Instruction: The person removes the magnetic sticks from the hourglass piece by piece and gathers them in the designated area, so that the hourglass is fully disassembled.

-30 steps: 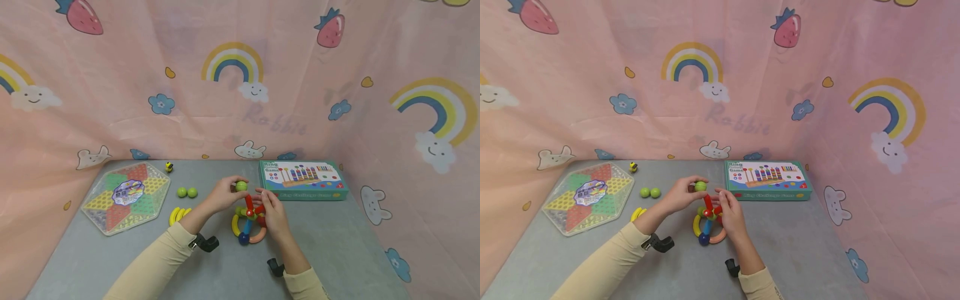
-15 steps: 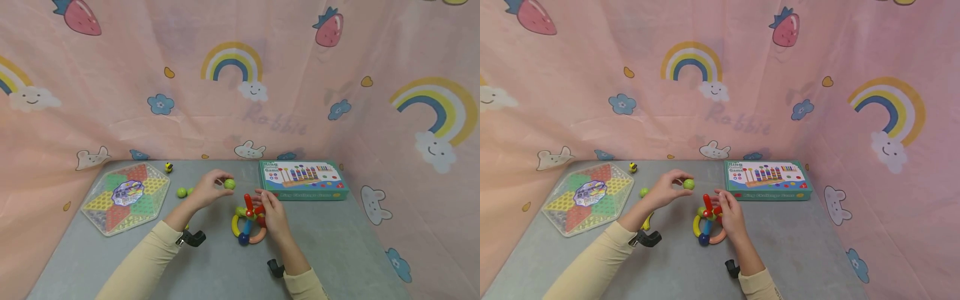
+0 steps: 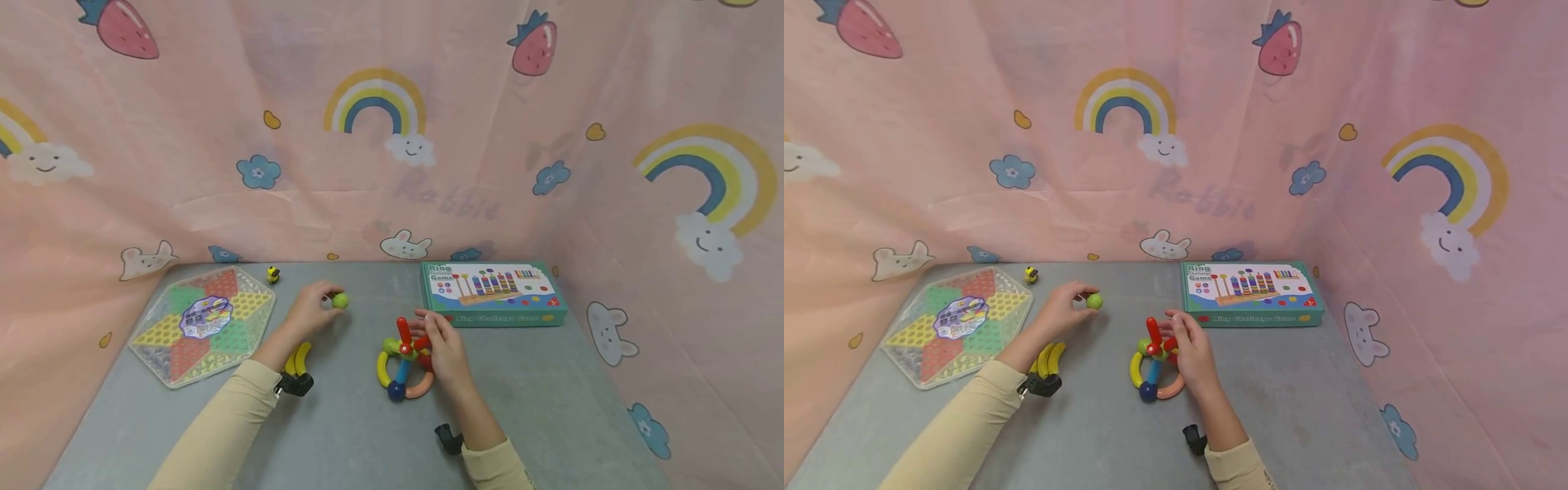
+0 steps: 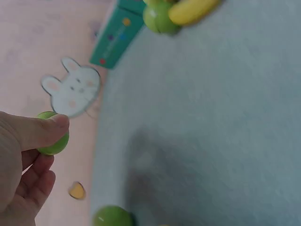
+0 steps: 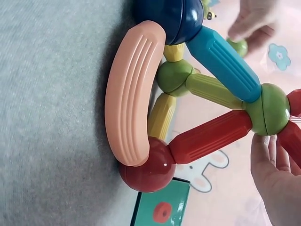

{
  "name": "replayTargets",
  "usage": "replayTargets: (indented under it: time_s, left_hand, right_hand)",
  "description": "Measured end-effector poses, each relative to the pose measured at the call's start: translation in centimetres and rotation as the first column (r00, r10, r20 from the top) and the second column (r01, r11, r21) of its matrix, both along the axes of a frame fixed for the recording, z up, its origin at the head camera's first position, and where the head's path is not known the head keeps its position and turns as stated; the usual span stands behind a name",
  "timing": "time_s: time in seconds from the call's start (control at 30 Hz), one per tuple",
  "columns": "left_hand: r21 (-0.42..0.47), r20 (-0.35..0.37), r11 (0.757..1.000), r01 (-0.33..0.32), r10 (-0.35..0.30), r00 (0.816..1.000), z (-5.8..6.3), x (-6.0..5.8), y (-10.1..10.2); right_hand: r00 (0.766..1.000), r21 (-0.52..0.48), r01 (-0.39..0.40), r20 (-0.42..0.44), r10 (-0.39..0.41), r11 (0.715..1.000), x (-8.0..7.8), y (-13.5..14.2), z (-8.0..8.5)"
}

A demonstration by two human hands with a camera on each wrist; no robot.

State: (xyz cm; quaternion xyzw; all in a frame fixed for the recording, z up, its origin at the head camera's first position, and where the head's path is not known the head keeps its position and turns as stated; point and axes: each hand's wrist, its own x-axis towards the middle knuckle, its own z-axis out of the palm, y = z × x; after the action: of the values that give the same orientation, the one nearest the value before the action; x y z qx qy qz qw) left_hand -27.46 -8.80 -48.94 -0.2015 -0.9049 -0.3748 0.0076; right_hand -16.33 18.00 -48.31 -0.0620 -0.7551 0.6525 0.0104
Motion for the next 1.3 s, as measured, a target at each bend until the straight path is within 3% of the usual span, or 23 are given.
replayTargets:
  time_s: [0.33, 0.83, 1.03, 1.17, 1.3]
  left_hand:
    - [-0.170, -0.007, 0.985, 0.007, -0.008, 1.000, -2.4, -0.4, -1.2]
    - [-0.233, 0.016, 0.972, -0.029, 0.033, 0.999, -3.1, -0.2, -1.3]
    - [-0.156, 0.003, 0.988, -0.021, 0.022, 1.000, -2.3, 0.3, -0.7]
    - [-0.018, 0.008, 0.998, 0.067, -0.067, 0.998, -1.0, 1.4, 0.5]
    - [0.104, 0.076, 0.977, 0.186, -0.195, 0.978, -0.4, 3.7, 2.0]
  right_hand:
    - [1.000, -0.003, -0.003, 0.004, 0.003, 1.000, 0.1, 0.0, 0.1]
    - [1.000, 0.007, -0.005, -0.025, 0.005, 1.000, 0.1, 0.3, -0.1]
    - [1.000, 0.012, -0.003, -0.017, 0.003, 1.000, 0.1, 0.7, -0.2]
    - [1.000, 0.020, -0.002, -0.025, 0.002, 1.000, 0.3, 0.8, -0.2]
    - [0.999, 0.052, 0.000, -0.040, 0.002, 0.999, 0.5, 0.8, -0.3]
